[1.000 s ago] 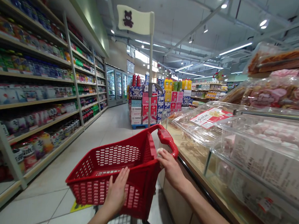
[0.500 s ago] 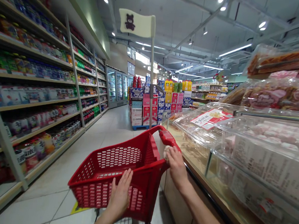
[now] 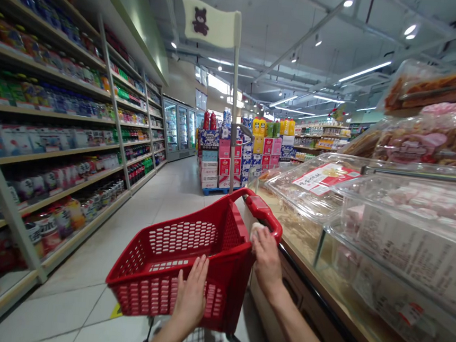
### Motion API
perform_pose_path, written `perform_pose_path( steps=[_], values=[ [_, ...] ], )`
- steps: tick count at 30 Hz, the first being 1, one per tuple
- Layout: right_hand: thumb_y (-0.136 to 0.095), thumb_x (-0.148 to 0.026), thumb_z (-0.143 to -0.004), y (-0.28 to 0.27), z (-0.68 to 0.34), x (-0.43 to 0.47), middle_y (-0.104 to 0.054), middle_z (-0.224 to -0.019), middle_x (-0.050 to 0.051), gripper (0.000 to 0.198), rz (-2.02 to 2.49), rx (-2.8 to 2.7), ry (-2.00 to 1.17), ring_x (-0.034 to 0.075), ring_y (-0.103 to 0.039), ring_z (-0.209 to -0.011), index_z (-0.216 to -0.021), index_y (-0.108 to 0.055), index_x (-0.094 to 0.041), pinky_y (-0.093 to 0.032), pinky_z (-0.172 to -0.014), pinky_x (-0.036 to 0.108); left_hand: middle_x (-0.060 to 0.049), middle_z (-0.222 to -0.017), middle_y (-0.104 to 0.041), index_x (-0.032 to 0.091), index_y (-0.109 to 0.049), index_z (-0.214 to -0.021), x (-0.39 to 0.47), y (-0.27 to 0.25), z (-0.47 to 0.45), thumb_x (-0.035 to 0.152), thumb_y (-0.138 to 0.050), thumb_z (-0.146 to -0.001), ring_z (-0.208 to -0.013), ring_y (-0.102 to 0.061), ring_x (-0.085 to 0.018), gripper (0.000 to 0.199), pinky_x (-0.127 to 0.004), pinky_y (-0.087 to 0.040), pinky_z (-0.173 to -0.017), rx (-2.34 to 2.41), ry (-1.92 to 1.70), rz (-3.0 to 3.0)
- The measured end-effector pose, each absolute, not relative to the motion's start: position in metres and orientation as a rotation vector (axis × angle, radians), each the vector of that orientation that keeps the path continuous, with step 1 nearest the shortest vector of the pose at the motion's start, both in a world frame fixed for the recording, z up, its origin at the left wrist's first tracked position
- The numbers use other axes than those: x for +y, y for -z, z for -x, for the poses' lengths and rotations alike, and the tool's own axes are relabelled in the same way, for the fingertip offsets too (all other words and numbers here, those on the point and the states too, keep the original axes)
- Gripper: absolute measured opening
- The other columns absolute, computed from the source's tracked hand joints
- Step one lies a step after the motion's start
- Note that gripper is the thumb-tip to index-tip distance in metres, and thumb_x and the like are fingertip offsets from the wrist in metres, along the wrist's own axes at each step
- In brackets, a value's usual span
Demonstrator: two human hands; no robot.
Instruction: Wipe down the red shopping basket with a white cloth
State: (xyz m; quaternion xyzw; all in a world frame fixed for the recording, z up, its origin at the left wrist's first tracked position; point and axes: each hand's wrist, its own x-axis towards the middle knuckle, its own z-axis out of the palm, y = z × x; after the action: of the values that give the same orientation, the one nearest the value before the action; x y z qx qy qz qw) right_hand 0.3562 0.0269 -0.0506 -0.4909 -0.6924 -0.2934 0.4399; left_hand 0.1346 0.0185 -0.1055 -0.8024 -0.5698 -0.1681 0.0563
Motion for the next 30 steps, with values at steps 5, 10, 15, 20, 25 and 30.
perform_pose_path(
  steps=[5,10,15,20,25,30],
  values=[
    [-0.034,-0.009,-0.084,0.058,-0.347,0.025,-0.049,-0.125,0.005,0.042,1.105,-1.93,0.73,0.018,-0.031,-0.125,-0.121,-0.047,-0.024,-0.035,-0.098,0.043,-0.001,-0.143,-0.015,0.018,-0.01,-0.135,0.017,0.103,-0.135,0.0,-0.03,-0.06,-0.131,-0.016,-0.018,0.08,-0.055,-0.011,-0.104,-1.679,0.475,2.465],
    [-0.03,-0.003,-0.081,0.053,-0.362,0.026,-0.043,-0.13,0.01,0.048,1.229,-1.66,0.807,0.022,-0.026,-0.127,-0.123,-0.044,-0.019,-0.031,-0.098,0.049,-0.001,-0.143,-0.012,0.017,-0.011,-0.135,0.013,0.101,-0.143,0.001,-0.031,-0.061,-0.131,-0.014,-0.019,0.078,-0.054,-0.015,-0.103,-1.738,0.47,2.434],
    [-0.032,-0.007,-0.084,0.065,-0.331,0.021,-0.049,-0.125,0.006,0.042,1.125,-1.954,0.762,0.019,-0.029,-0.125,-0.12,-0.048,-0.021,-0.035,-0.098,0.042,-0.003,-0.143,-0.017,0.016,-0.015,-0.135,0.012,0.099,-0.135,0.002,-0.032,-0.062,-0.131,-0.015,-0.02,0.076,-0.052,-0.013,-0.104,-1.751,0.447,2.414],
    [-0.033,-0.009,-0.084,0.059,-0.338,0.028,-0.048,-0.125,0.011,0.038,1.222,-1.697,0.802,0.022,-0.027,-0.126,-0.116,-0.052,-0.018,-0.033,-0.097,0.048,-0.005,-0.142,-0.019,0.013,-0.02,-0.134,0.013,0.099,-0.118,0.003,-0.031,-0.063,-0.13,-0.017,-0.021,0.072,-0.053,-0.014,-0.104,-1.879,0.404,2.341],
    [-0.03,-0.007,-0.085,0.072,-0.308,0.028,-0.052,-0.122,0.005,0.039,1.107,-1.975,0.766,0.018,-0.029,-0.126,-0.115,-0.052,-0.021,-0.035,-0.097,0.042,-0.005,-0.142,-0.019,0.014,-0.02,-0.134,0.014,0.102,-0.109,0.003,-0.032,-0.062,-0.13,-0.018,-0.02,0.073,-0.053,-0.012,-0.104,-1.847,0.403,2.361],
    [-0.032,-0.006,-0.083,0.071,-0.312,0.03,-0.051,-0.123,0.011,0.039,1.202,-1.802,0.771,0.02,-0.027,-0.126,-0.112,-0.055,-0.017,-0.031,-0.098,0.046,-0.006,-0.142,-0.021,0.014,-0.021,-0.133,0.016,0.11,-0.088,0.002,-0.032,-0.061,-0.13,-0.019,-0.02,0.074,-0.053,-0.011,-0.104,-1.95,0.404,2.27]
  ],
)
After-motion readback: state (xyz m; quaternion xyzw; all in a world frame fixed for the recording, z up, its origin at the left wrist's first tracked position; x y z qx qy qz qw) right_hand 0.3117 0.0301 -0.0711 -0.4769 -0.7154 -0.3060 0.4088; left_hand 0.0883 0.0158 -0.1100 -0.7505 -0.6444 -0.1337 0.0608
